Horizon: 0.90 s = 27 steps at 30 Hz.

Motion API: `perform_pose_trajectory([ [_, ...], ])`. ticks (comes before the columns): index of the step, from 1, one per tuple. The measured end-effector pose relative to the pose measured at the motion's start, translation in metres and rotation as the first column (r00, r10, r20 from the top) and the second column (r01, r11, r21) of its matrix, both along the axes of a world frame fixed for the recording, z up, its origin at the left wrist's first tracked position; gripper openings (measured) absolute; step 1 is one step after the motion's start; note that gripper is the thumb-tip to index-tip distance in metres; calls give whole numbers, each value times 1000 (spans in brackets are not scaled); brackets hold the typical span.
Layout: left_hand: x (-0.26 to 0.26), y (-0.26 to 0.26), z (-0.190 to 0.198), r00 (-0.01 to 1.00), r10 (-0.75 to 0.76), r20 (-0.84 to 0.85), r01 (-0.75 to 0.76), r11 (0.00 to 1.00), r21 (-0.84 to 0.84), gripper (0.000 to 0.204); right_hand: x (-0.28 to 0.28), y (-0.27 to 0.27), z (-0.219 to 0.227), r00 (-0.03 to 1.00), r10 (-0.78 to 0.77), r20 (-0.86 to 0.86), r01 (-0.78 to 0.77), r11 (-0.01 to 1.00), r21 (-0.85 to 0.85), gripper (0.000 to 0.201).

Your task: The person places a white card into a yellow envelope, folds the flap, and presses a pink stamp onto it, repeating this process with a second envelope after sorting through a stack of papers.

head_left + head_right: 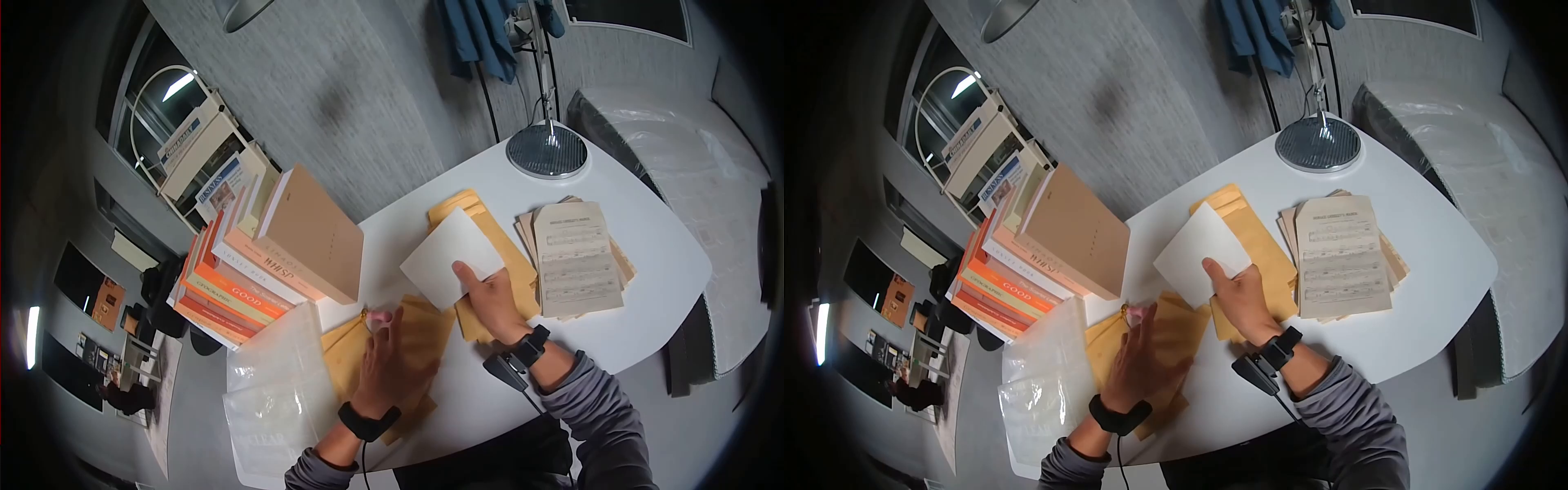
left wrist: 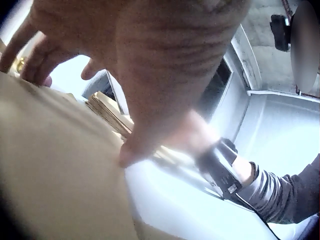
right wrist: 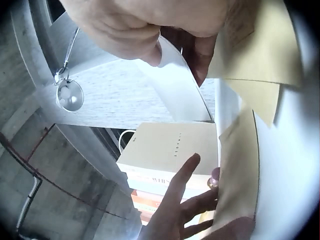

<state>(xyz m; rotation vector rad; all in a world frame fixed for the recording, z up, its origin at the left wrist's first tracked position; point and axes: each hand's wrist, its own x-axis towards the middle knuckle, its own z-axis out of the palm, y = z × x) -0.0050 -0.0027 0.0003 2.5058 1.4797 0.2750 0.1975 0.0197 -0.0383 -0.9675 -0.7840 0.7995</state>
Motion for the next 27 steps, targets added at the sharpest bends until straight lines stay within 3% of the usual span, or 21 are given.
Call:
perform_pose_trajectory([
  [4,5,-4,-2,999,-17,-29,19,996,86,106,2,2,-6,999,40,-14,-40,999,-34,25],
  [22,10,2,-2,998,-41,49,46,994,-95,104,5,10,-22,991,14,130,0,995,-104,29],
  [27,3,17,-20,996,-77,49,77,997,9,105,5,10,-25,987,28,157,-8,992,-126,28],
])
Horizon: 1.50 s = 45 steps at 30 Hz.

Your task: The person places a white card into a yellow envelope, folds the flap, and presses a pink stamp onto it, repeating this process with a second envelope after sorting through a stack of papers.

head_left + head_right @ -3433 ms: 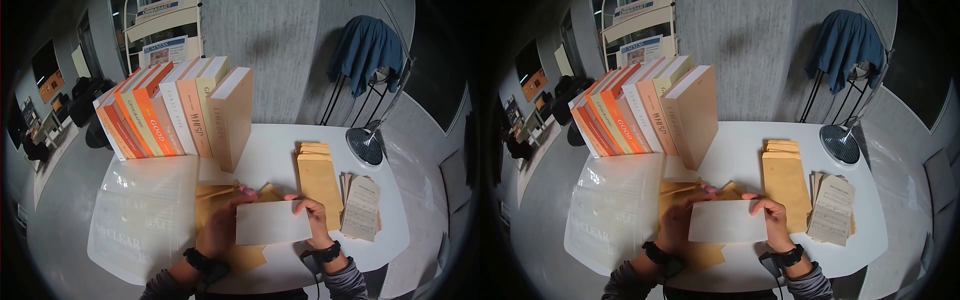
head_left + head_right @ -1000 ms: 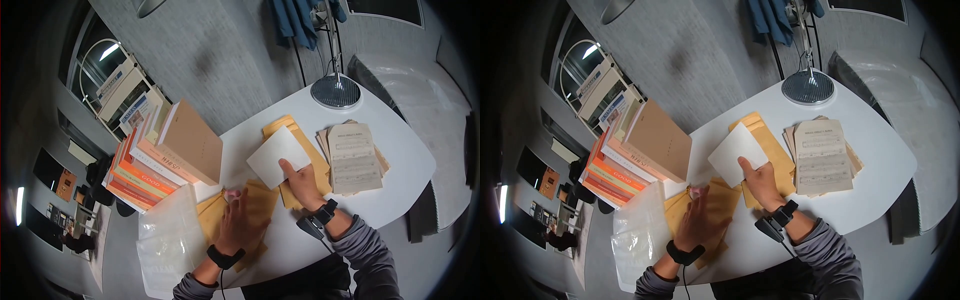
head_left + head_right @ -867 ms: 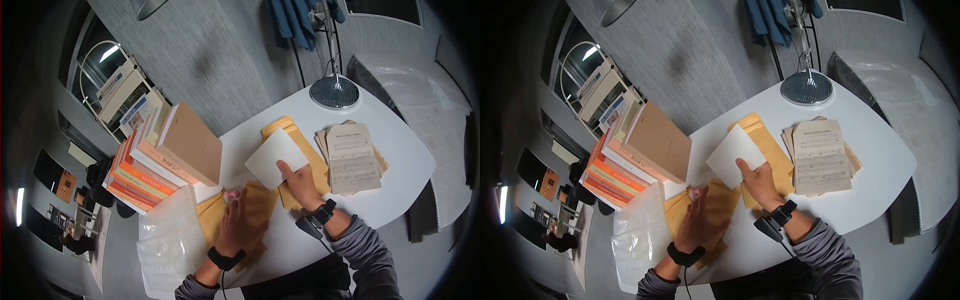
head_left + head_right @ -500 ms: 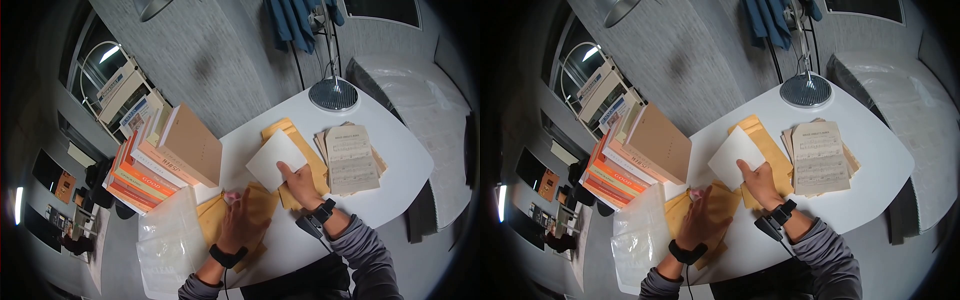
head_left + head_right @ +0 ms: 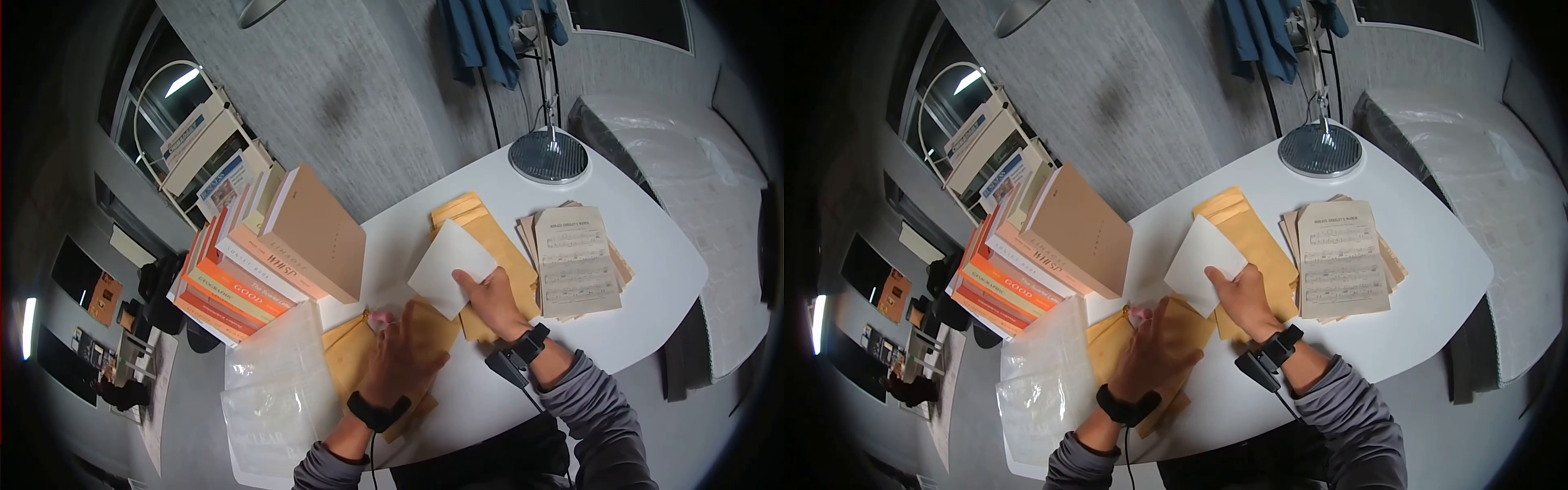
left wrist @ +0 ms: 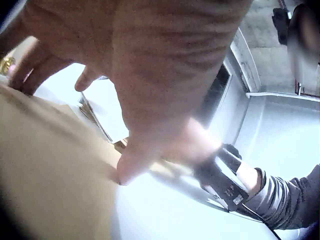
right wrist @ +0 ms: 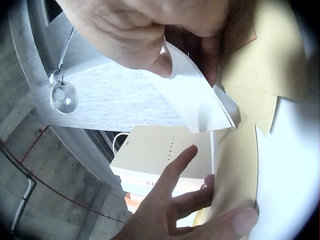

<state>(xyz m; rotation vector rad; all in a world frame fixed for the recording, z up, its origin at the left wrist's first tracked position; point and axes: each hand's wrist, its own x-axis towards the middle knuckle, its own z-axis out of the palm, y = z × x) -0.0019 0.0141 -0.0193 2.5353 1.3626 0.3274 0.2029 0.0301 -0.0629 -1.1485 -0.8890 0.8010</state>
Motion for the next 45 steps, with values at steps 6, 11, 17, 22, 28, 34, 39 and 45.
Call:
perform_pose_trajectory([
  [6,9,-10,14,998,65,5,-64,994,-87,99,1,-7,13,999,-17,45,19,998,-53,27],
  [11,10,-18,16,994,101,52,-96,992,-85,98,-1,-3,6,998,0,62,2,999,-42,27],
  [17,7,-20,7,991,83,108,-85,996,23,100,-1,-3,3,994,90,-56,-90,996,10,25],
  [22,8,-23,10,987,55,150,-61,997,38,108,-2,-4,6,965,158,-209,-167,986,-26,25],
  [28,1,-23,9,971,62,233,-75,996,48,110,1,-10,20,975,191,-109,-204,972,-118,24],
  [34,-6,-26,10,957,32,288,-67,992,111,111,9,-15,29,968,235,87,-211,953,-219,20],
  [39,-7,-33,20,961,86,264,-99,994,38,116,11,-15,30,973,218,81,-192,949,-250,19],
  [45,-10,-33,17,944,66,322,-96,993,76,120,7,-24,55,976,207,69,-185,953,-239,20],
])
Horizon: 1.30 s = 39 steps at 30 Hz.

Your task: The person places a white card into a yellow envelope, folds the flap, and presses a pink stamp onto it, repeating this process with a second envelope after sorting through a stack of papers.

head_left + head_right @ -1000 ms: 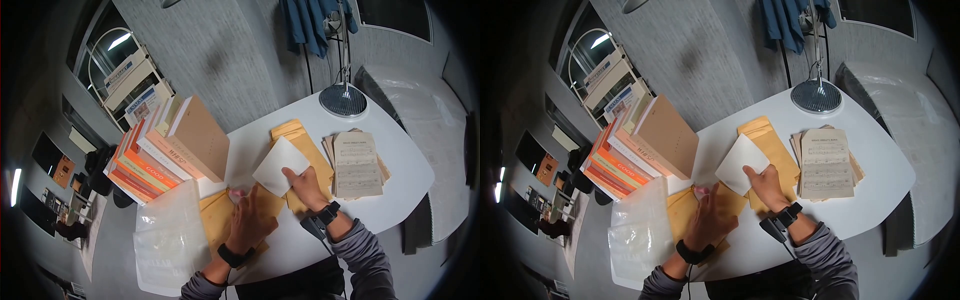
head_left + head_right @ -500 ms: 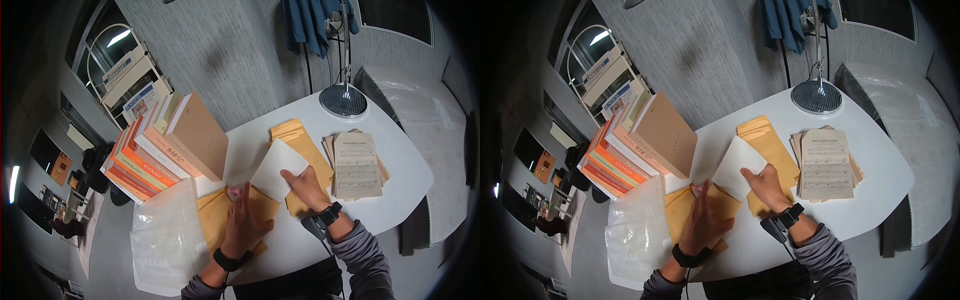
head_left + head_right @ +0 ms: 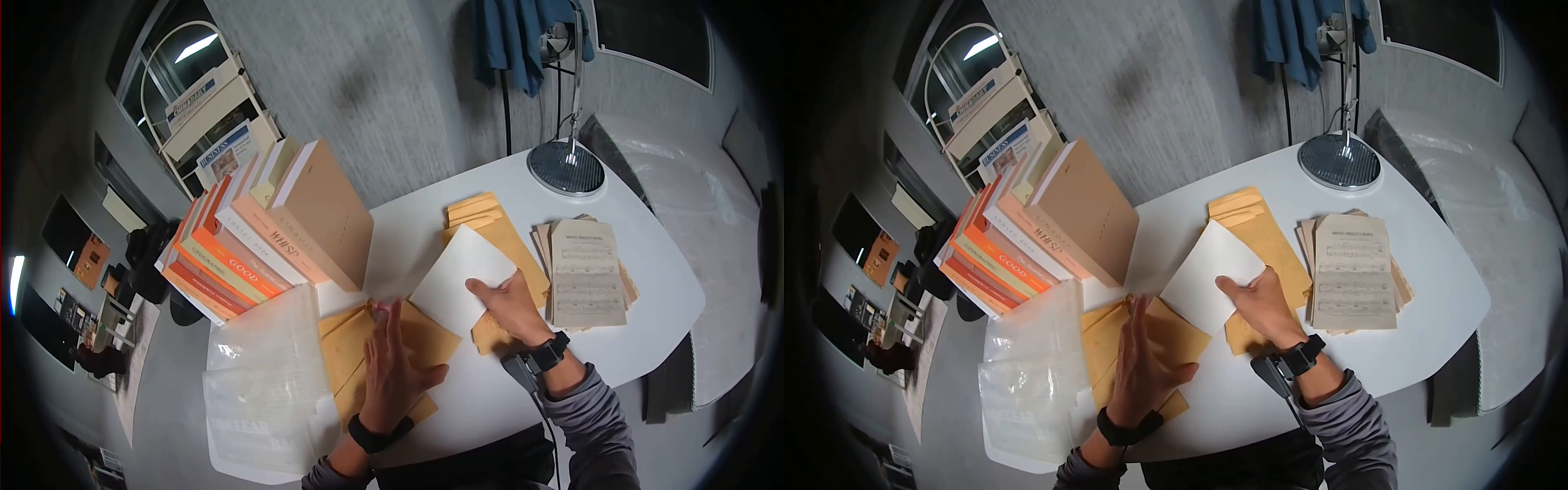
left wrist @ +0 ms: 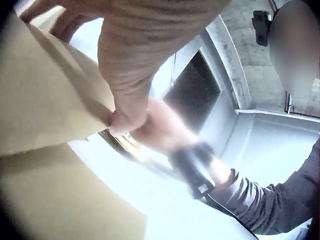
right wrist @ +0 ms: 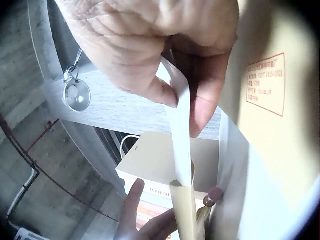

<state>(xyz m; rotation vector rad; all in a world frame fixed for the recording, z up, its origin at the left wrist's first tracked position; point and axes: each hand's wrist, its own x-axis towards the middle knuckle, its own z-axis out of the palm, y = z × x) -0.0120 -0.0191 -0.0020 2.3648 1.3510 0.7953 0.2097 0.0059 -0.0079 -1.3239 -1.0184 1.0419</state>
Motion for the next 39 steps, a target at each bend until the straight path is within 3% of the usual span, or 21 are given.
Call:
perform_pose_trajectory([
  [3,-2,0,-2,1000,-7,-2,7,1000,18,120,-3,5,-11,999,-46,6,45,992,120,23],
  [6,0,-1,-2,1000,2,-19,-2,1000,2,120,-2,5,-14,995,-18,103,12,998,54,24],
  [10,1,0,-6,1000,-6,25,3,996,89,118,-9,3,-10,1000,-11,23,9,994,113,24],
  [19,-2,3,-1,999,-4,49,3,1000,20,117,-24,4,-11,992,115,-43,-100,958,269,32],
  [22,-4,5,-3,1000,-1,-9,2,999,42,119,-10,6,-2,977,60,-204,-43,995,87,28],
  [25,-3,6,-3,1000,-5,-3,5,999,51,120,-2,10,-13,977,6,-213,30,986,165,21],
  [30,-4,5,-2,998,-21,62,20,1000,12,118,-18,4,-20,988,143,-62,-135,983,127,14],
  [33,-5,6,-2,995,-12,97,12,1000,1,116,-22,-1,-17,970,241,33,-241,970,-13,12],
  [39,-8,6,-2,992,9,126,-6,1000,-30,116,-18,1,-16,968,119,222,-185,933,309,11],
])
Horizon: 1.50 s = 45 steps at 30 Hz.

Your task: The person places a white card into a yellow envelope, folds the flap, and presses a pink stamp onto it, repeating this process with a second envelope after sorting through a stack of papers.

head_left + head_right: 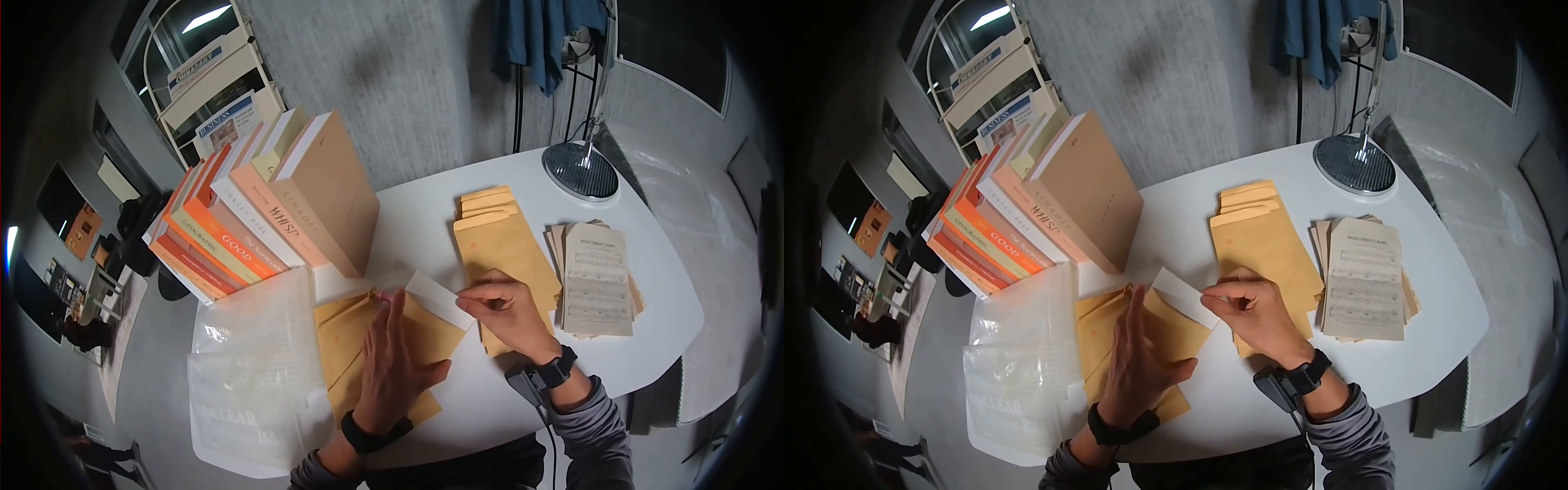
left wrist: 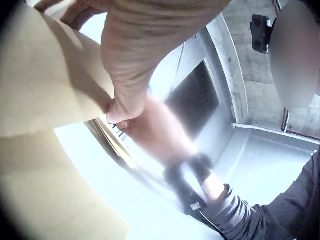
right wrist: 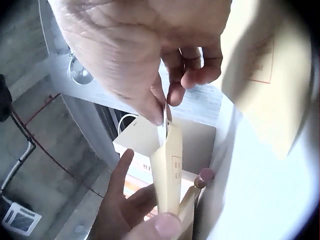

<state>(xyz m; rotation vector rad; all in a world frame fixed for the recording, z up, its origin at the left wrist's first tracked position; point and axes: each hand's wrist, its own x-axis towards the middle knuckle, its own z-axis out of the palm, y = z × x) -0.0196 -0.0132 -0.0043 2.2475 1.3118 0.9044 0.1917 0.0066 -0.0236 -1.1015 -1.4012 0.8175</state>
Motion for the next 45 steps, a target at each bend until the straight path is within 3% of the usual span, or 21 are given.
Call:
perform_pose_trajectory([
  [4,0,1,1,1000,-7,12,7,1000,20,115,-6,5,-11,994,21,104,-47,967,252,12],
  [7,0,2,-1,999,-14,29,13,1000,21,115,-7,-4,2,982,81,172,-100,990,103,15],
  [10,1,2,-2,1000,-20,19,20,999,42,115,-5,-7,6,981,192,-31,-194,945,-262,13],
  [13,3,1,-2,999,-49,-3,49,995,84,115,-5,-4,-6,957,257,-135,-288,893,-346,14],
  [16,4,-3,4,999,-43,-6,43,993,112,115,-5,-5,-3,928,352,-119,-371,900,-229,15],
  [19,3,-6,9,997,-69,-31,72,989,130,115,-5,-8,2,926,337,-168,-376,854,-359,15],
  [22,1,-8,10,996,-80,-38,85,984,157,116,-2,-9,4,924,342,-174,-382,856,-349,14],
  [25,-1,-22,29,963,59,-262,-20,989,147,118,0,-10,4,903,321,-285,-397,875,-275,15],
  [31,-14,-29,26,966,85,-246,-40,982,183,116,-1,-14,17,912,316,-261,-371,907,-199,19],
  [37,-12,-32,30,963,-5,-271,51,986,161,114,1,-14,7,924,383,-10,-381,917,-115,24],
  [40,-9,-34,31,941,-14,-337,67,987,145,117,3,-15,12,897,440,-42,-439,873,-214,26],
  [43,-5,-34,33,935,-46,-351,90,990,110,119,9,-19,29,854,491,173,-362,799,-479,29],
  [45,-3,-35,36,928,-53,-370,102,988,112,119,9,-24,38,836,495,237,-361,821,-443,30],
])
